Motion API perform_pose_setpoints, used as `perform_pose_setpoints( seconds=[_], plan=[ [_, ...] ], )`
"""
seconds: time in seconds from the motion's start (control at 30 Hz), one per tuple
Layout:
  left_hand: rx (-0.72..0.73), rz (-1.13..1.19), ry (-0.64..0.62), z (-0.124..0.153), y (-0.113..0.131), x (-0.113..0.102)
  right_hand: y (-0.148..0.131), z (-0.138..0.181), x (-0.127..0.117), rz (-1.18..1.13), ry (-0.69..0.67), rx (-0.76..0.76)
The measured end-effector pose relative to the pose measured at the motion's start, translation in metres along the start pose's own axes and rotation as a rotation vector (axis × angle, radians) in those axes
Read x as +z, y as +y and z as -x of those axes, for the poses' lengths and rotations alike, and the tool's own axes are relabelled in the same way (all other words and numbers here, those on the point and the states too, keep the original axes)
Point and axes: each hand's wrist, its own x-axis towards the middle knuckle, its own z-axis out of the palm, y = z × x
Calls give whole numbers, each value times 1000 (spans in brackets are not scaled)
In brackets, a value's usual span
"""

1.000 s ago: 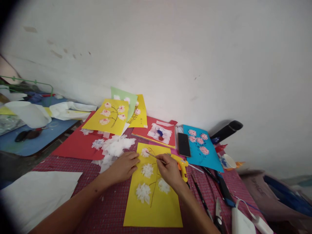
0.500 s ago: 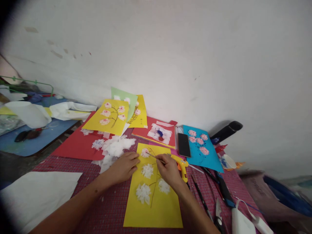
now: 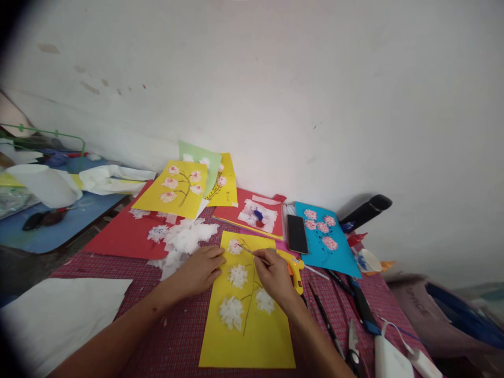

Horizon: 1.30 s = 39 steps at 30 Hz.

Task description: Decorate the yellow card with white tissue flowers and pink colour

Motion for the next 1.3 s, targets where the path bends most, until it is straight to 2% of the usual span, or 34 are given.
perform_pose_setpoints(
  seconds=[0.57, 0.8, 1.17, 1.3],
  plan=[
    [-10, -14, -22, -1, 2, -3, -1, 5, 1, -17, -18, 15],
    [-6, -23, -29, -2, 2, -4, -3, 0, 0, -13, 16, 4],
    [-4, -6, -16, -1, 3, -4, -24, -22, 3, 160, -125, -76],
    [-8, -1, -18, -1, 4, -5, -25, -25, 2, 170, -126, -86]
  ],
)
